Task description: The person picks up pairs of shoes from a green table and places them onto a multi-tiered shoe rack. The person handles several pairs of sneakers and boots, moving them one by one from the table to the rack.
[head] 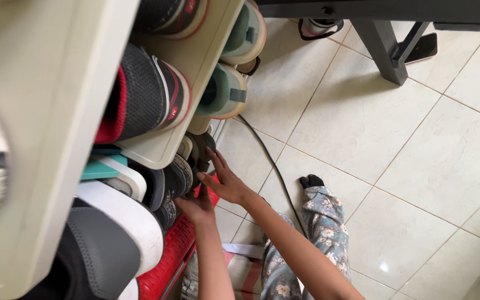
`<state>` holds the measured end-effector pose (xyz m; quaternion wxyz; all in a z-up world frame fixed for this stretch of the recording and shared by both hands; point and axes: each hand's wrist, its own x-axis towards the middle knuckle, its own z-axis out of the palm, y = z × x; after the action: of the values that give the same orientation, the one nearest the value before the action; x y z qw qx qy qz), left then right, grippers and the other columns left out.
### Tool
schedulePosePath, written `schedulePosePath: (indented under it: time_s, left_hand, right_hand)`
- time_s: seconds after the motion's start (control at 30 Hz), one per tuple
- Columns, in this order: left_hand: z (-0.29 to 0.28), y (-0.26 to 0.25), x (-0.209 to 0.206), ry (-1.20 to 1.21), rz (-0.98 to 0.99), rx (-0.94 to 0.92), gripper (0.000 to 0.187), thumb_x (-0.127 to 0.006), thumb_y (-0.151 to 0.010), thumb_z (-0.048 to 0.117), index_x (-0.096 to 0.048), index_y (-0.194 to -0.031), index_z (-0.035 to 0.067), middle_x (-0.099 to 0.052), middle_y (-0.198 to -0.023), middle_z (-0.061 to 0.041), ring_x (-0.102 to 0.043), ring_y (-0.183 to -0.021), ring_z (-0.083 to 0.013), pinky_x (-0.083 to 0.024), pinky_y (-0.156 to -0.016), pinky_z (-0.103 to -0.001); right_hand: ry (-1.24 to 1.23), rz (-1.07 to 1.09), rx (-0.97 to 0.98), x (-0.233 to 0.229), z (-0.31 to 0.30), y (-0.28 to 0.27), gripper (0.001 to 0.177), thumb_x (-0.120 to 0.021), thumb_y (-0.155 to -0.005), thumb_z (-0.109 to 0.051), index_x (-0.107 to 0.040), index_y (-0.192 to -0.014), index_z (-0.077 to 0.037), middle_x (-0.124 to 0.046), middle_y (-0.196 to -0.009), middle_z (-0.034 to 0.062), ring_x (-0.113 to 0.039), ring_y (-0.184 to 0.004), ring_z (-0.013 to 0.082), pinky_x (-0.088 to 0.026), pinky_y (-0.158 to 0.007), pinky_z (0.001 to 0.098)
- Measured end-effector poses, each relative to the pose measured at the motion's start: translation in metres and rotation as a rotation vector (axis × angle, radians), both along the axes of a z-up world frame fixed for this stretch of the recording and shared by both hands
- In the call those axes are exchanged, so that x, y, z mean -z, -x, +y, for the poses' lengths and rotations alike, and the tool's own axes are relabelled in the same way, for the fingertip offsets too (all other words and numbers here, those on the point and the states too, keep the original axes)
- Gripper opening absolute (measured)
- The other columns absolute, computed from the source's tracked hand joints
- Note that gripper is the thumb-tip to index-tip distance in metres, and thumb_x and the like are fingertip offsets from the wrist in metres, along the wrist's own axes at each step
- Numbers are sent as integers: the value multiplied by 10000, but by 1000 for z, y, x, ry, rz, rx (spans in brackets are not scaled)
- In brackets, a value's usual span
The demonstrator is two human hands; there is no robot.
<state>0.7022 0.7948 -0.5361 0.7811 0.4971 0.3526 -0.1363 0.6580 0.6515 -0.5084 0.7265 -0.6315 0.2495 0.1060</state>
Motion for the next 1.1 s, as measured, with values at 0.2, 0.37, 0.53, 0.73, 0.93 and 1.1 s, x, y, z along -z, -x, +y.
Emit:
schedulePosePath:
  time_s: [0.2,0.37,0.53,0.73,0.93,1.1]
  left_hand:
    - [3,1,-1,5,-14,64,622,-508,-992,526,-464,-1493,160,-486,-1505,-69,-530,-1322,-277,-475,-1114,-452]
    - [3,19,-5,-102,113,110,842,-434,-893,730,-305,-1579,260,-266,-1659,3,-472,-1382,-295,-433,-1092,-480]
    - [-17,55,-33,-249,230,146,920,-381,-869,770,-70,-1624,346,-100,-1678,-53,-456,-1418,-290,-432,-1084,-495]
    - [-54,115,-106,-364,123,397,896,-418,-899,688,-97,-1618,262,-163,-1681,-65,-487,-1378,-308,-490,-1015,-487]
    - [-89,162,-182,-366,-20,475,870,-491,-930,574,-98,-1623,224,-167,-1665,-119,-487,-1341,-291,-516,-945,-431]
    - [-104,209,-230,-458,-117,531,872,-541,-915,479,-102,-1605,176,-168,-1661,-112,-540,-1272,-264,-518,-919,-406]
  right_hand:
    - [-45,141,-106,-11,-11,-9,1068,-539,-824,-698,-46,-1638,-213,-83,-1694,206,-568,-1334,373,-402,-1129,438]
    - [88,100,-108,-22,-18,6,1003,-578,-876,-686,-113,-1641,-234,-96,-1710,206,-380,-1467,425,-378,-1153,487]
    - [115,86,-83,-58,-29,41,978,-655,-855,-589,-138,-1628,-285,-59,-1708,215,-379,-1449,457,-396,-1129,511]
    - [233,47,-26,-123,-50,95,929,-700,-880,-480,-174,-1616,-269,-93,-1685,258,-330,-1471,488,-430,-1105,515]
    - [276,53,-84,-208,-84,135,920,-729,-866,-363,-185,-1599,-252,-101,-1667,264,-322,-1461,498,-437,-1106,500]
    - [372,-44,-119,-280,-118,181,879,-735,-910,-327,-207,-1605,-220,-150,-1661,253,-232,-1525,460,-356,-1171,516]
